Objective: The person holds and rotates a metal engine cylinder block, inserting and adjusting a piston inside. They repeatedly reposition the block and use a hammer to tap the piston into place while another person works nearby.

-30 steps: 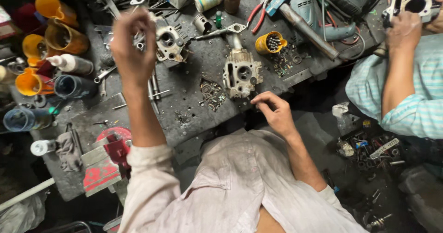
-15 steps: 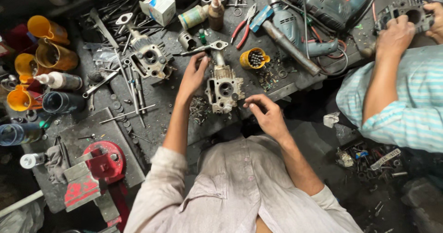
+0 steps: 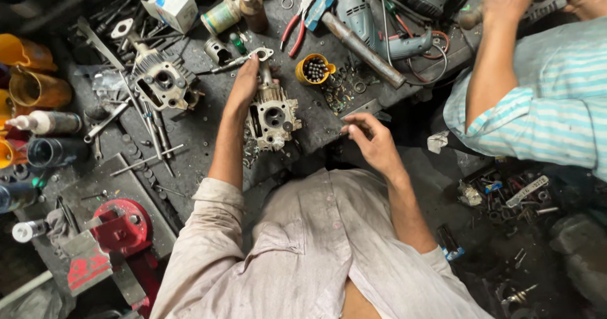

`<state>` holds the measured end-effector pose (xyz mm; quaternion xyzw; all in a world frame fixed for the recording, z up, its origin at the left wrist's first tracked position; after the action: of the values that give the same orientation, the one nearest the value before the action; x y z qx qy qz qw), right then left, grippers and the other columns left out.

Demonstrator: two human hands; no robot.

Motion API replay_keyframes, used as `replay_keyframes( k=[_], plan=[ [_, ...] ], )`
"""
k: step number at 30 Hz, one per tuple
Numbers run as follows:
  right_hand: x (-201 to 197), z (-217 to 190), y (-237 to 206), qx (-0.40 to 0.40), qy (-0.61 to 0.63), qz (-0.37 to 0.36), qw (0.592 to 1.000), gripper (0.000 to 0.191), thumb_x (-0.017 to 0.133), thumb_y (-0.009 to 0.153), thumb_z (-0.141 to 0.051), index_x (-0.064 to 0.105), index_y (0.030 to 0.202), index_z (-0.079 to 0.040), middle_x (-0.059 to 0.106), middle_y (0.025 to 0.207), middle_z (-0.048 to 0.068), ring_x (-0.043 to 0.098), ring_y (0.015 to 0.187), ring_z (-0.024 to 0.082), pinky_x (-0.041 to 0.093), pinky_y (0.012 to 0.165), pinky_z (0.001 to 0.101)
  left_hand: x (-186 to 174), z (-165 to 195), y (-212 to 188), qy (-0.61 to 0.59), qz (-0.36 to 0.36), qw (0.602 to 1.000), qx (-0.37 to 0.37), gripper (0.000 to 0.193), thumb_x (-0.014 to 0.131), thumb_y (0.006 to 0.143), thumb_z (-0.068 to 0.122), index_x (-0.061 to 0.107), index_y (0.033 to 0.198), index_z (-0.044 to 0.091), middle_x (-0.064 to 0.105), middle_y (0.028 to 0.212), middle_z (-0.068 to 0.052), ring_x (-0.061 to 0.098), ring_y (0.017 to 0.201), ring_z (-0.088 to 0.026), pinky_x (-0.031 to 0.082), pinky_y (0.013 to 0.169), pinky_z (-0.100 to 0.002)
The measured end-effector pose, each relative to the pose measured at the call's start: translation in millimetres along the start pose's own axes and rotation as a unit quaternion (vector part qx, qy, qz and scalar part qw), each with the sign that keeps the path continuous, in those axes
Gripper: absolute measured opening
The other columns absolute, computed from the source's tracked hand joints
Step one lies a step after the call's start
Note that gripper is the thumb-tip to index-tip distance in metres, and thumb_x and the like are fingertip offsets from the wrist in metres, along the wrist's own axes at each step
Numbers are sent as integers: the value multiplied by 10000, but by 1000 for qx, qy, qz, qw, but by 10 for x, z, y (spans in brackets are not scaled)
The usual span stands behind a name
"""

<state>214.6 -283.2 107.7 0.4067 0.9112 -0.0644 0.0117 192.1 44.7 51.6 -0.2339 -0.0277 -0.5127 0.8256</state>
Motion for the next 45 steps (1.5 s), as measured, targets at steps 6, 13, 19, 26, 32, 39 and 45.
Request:
replay_keyframes(
  k=[6,13,19,26,32,39,45],
  plan=[
    [379,-285,158,-47,-132,-155,978,363,699,947,-132,646,1301,-72,706,1135,67,689,1030,183,552,932,319,-212,47,-262,76,154,979,107,351,554,1064,236,628,1334,24,718,1155,-84,707,940,-170,574,787,-276],
    [839,-461,424,-195,-313,-164,915,559,758,896,-206,591,1404,-43,579,1201,139,533,1102,331,448,989,431,-367,-188,-911,95,179,964,171,281,558,1075,140,674,1281,-11,748,1232,-127,697,1121,-156,542,999,-267],
    [1036,-438,627,-235,-368,-158,886,312,783,895,-214,684,1168,-98,584,1075,87,560,1045,297,470,925,421,-474,-406,-1219,38,236,961,138,257,568,1049,119,673,1252,1,748,1210,-109,700,1126,-157,549,1002,-285],
    [920,-404,638,-173,-125,-165,963,284,796,890,-154,664,1129,-79,727,1088,73,670,993,193,536,873,323,-548,-212,-1053,118,242,946,180,275,609,1055,162,663,1266,-5,746,1248,-104,674,1174,-181,513,1039,-303],
    [621,-91,548,-40,178,-158,971,243,690,1011,-70,626,1244,-37,729,1117,72,695,1037,136,558,923,281,-305,84,-490,177,132,975,40,510,522,1046,413,572,1404,53,700,1271,-79,646,1107,-203,519,945,-333],
    [399,214,391,14,148,-127,981,254,645,1006,-49,653,1255,0,727,1085,115,686,914,142,577,799,282,-67,78,-247,15,24,996,-79,678,425,1101,533,534,1418,-56,658,1061,-112,765,864,-241,607,818,-334],
    [424,302,413,36,232,-113,965,236,665,962,25,660,1198,6,743,1070,147,734,914,210,631,824,356,-384,-233,-800,-156,300,940,54,504,472,998,220,377,1449,17,619,1171,-193,747,929,-291,653,809,-414]
  ],
)
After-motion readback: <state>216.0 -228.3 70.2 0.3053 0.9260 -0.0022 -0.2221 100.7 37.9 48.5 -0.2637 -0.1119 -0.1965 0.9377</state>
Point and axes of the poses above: each hand's wrist, its own y-axis towards the middle knuckle, its own x-axis out of the palm, z = x × y, the point moved 5 cm from there along y, towards the middle knuckle
